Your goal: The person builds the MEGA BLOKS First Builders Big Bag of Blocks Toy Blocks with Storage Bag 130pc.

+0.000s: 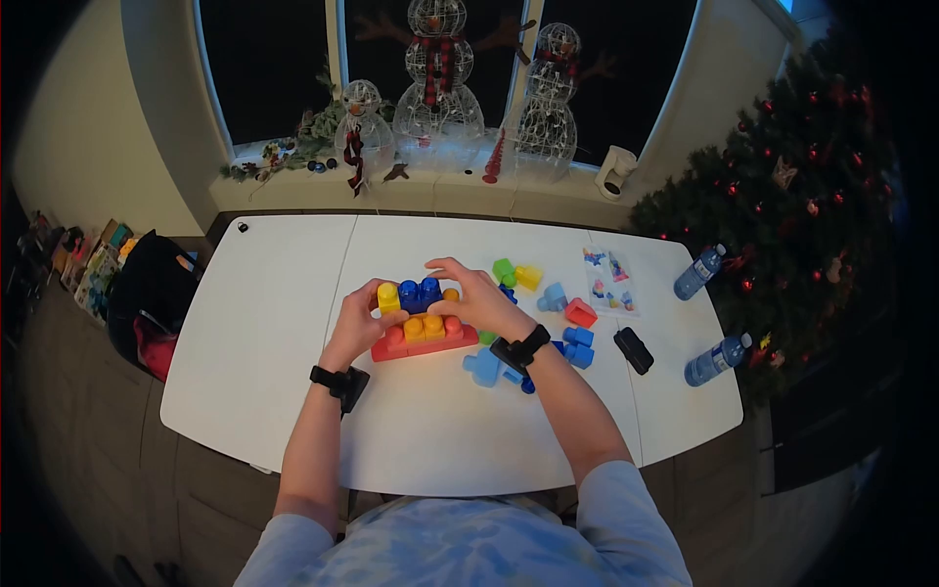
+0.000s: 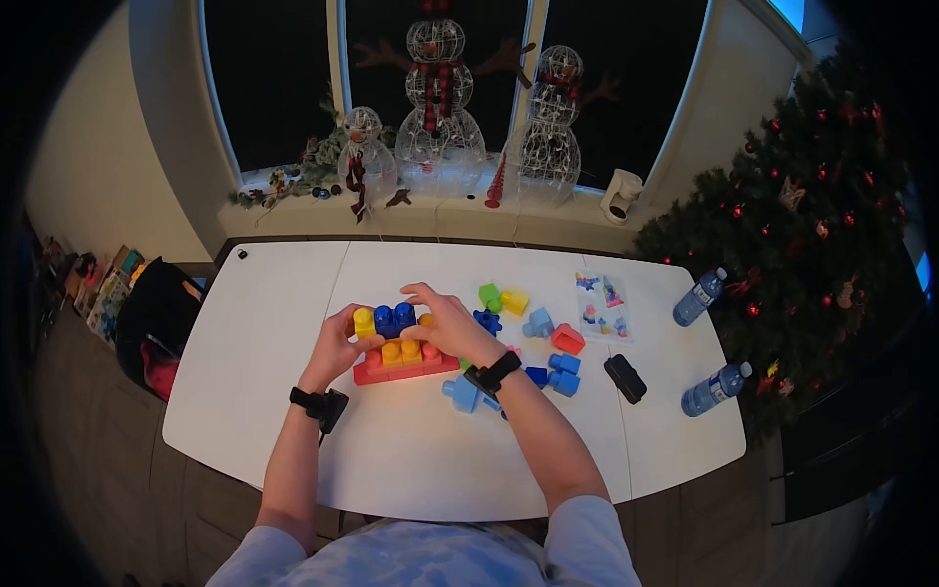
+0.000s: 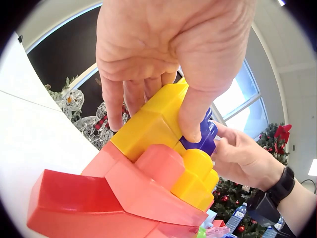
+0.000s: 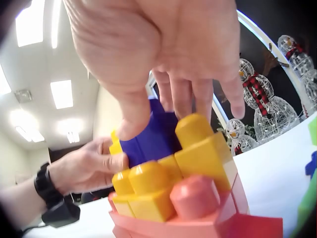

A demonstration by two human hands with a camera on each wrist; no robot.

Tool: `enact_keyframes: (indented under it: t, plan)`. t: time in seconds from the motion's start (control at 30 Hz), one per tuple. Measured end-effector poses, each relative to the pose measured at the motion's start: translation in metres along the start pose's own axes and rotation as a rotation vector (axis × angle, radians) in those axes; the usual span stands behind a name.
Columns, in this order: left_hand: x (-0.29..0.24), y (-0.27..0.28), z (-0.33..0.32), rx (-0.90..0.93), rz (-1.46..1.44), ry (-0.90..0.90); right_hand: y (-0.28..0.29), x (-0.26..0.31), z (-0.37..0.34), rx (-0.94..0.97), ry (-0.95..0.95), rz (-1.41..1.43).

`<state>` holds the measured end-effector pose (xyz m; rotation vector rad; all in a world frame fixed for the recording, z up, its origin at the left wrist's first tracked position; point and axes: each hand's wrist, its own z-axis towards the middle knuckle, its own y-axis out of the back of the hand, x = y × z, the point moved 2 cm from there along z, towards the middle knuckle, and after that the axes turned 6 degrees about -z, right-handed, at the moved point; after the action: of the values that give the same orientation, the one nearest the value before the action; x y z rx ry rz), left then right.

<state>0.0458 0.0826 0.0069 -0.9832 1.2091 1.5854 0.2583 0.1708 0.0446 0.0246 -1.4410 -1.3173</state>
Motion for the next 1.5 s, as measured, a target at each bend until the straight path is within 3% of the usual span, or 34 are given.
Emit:
enact_keyframes:
  t: [0.07,0.13,0.2,0.27,0.4,0.5,0.67,0.73,0.8,0.83,0.9,1.0,1.5]
  plan:
    - [0.0,0.001,0.0,-0.007,0.012,0.006,0.021,-0.02,0.005,-0.184,0.116,0.011]
    - [0.003,0.001,0.001,-0.006,0.028,-0.007,0.051,-0.055,0.012,-0.293,-0.083,-0.168]
    - [-0.001,0.001,-0.001,-0.008,0.025,-0.005,0.072,-0.092,0.01,-0.248,-0.267,-0.509]
    - [-0.001,0.0,-0.001,-0.039,0.036,-0.01,0.073,-0.119,0.009,-0.047,-0.492,-0.732]
    - [0.006,0.001,0.0,-0.025,0.004,0.004,0.053,-0.167,0.007,0.136,-0.544,-0.86]
    - [0.003,0.0,-0.001,-0.024,-0.012,-0.002,0.042,-0.185,0.011,0.092,-0.571,-0.879]
    - [0.007,0.0,0.0,-0.016,-0.001,0.003,0.056,-0.149,0.013,0.0,-0.631,-0.96]
    - [0.006,0.0,0.0,-0.027,0.002,-0.001,0.069,-0.111,0.013,-0.247,-0.516,-0.706]
    - [0.004,0.0,-0.001,-0.029,0.008,-0.008,0.066,-0.087,0.012,-0.212,-0.272,-0.253]
    - [0.004,0.0,-0.001,-0.037,0.015,-0.019,0.061,-0.075,0.009,-0.211,-0.277,-0.253]
    - [0.006,0.0,0.0,-0.037,0.017,-0.028,0.039,-0.051,0.005,-0.068,-0.169,0.261]
    - [0.005,0.0,0.0,-0.032,0.03,-0.024,0.02,-0.033,-0.001,-0.005,-0.103,0.379]
    - [0.008,-0.002,0.0,-0.045,0.038,-0.021,-0.002,-0.03,-0.003,-0.082,-0.033,0.131]
